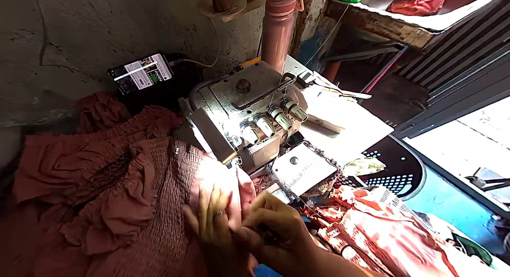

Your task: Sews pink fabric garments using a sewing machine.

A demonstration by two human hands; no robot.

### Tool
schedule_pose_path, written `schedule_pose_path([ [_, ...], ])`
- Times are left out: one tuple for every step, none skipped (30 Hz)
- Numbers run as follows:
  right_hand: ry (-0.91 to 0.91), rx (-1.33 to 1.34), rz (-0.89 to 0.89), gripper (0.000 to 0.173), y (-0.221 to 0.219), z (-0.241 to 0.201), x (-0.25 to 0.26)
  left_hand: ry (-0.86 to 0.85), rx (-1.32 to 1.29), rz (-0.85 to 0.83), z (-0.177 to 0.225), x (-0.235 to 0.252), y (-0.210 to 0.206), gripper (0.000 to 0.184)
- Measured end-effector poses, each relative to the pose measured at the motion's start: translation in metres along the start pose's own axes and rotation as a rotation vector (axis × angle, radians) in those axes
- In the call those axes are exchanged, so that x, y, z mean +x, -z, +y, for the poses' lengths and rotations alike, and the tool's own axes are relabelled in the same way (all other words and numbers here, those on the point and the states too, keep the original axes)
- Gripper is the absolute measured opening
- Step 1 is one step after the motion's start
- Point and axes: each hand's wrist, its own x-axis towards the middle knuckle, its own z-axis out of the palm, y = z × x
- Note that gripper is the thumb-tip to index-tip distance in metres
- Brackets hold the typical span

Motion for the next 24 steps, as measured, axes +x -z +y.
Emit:
schedule_pose_path([
  [-0.031, 0.016, 0.057, 0.017, -0.004, 0.006, 0.005, 0.003, -0.073, 0.019, -0.009, 0.01, -0.004, 0.043],
  [-0.092, 0.012, 0.116, 0.022, -0.008, 0.016, 0.008, 0.023, -0.178, -0.013, -0.017, 0.015, -0.006, 0.043],
  [-0.19, 0.017, 0.162, 0.03, -0.01, 0.029, 0.008, 0.038, -0.258, -0.033, -0.025, 0.02, -0.006, 0.039],
  [-0.339, 0.064, 0.185, 0.037, -0.012, 0.041, 0.006, 0.058, -0.304, -0.049, -0.032, 0.024, -0.004, 0.037],
  [-0.523, 0.164, 0.183, 0.038, -0.012, 0.048, 0.005, 0.098, -0.329, -0.065, -0.04, 0.029, 0.0, 0.036],
  [-0.693, 0.289, 0.154, 0.036, -0.01, 0.05, 0.004, 0.151, -0.345, -0.079, -0.048, 0.038, 0.005, 0.035],
  [-0.828, 0.408, 0.1, 0.033, -0.007, 0.048, 0.003, 0.223, -0.378, -0.108, -0.057, 0.047, 0.011, 0.034],
  [-0.933, 0.519, 0.033, 0.029, -0.006, 0.046, 0.001, 0.307, -0.424, -0.149, -0.065, 0.057, 0.018, 0.033],
  [-1.002, 0.632, -0.031, 0.028, -0.004, 0.044, 0.0, 0.386, -0.464, -0.188, -0.07, 0.066, 0.023, 0.032],
  [-1.027, 0.708, -0.09, 0.027, -0.001, 0.043, -0.002, 0.436, -0.488, -0.22, -0.072, 0.073, 0.027, 0.029],
  [-1.014, 0.733, -0.129, 0.027, 0.001, 0.044, -0.002, 0.457, -0.499, -0.242, -0.072, 0.078, 0.029, 0.026],
  [-0.972, 0.71, -0.147, 0.028, 0.004, 0.045, 0.0, 0.45, -0.508, -0.262, -0.071, 0.082, 0.03, 0.024],
  [-0.901, 0.654, -0.144, 0.028, 0.004, 0.046, 0.002, 0.418, -0.517, -0.275, -0.071, 0.083, 0.03, 0.024],
  [-0.801, 0.581, -0.136, 0.024, 0.003, 0.049, 0.003, 0.367, -0.527, -0.286, -0.072, 0.082, 0.03, 0.025],
  [-0.696, 0.504, -0.128, 0.019, 0.001, 0.052, 0.003, 0.31, -0.519, -0.298, -0.071, 0.079, 0.031, 0.026],
  [-0.603, 0.41, -0.102, 0.018, -0.003, 0.055, 0.002, 0.25, -0.481, -0.304, -0.067, 0.075, 0.032, 0.028],
  [-0.52, 0.299, -0.068, 0.021, -0.007, 0.058, 0.0, 0.179, -0.407, -0.3, -0.06, 0.07, 0.034, 0.03],
  [-0.454, 0.189, -0.039, 0.026, -0.01, 0.06, -0.002, 0.094, -0.317, -0.289, -0.052, 0.064, 0.035, 0.033],
  [-0.406, 0.109, -0.015, 0.03, -0.012, 0.061, -0.006, 0.012, -0.219, -0.279, -0.042, 0.057, 0.034, 0.035],
  [-0.377, 0.072, 0.0, 0.032, -0.013, 0.061, -0.011, -0.058, -0.13, -0.276, -0.031, 0.048, 0.032, 0.034],
  [-0.366, 0.06, 0.008, 0.031, -0.013, 0.059, -0.015, -0.101, -0.063, -0.282, -0.019, 0.04, 0.027, 0.031],
  [-0.365, 0.061, 0.014, 0.03, -0.012, 0.056, -0.018, -0.127, -0.016, -0.277, -0.008, 0.032, 0.019, 0.029],
  [-0.365, 0.065, 0.024, 0.029, -0.011, 0.054, -0.019, -0.145, 0.02, -0.264, -0.002, 0.025, 0.011, 0.028],
  [-0.359, 0.067, 0.034, 0.028, -0.009, 0.052, -0.019, -0.16, 0.055, -0.246, 0.0, 0.018, 0.003, 0.029],
])
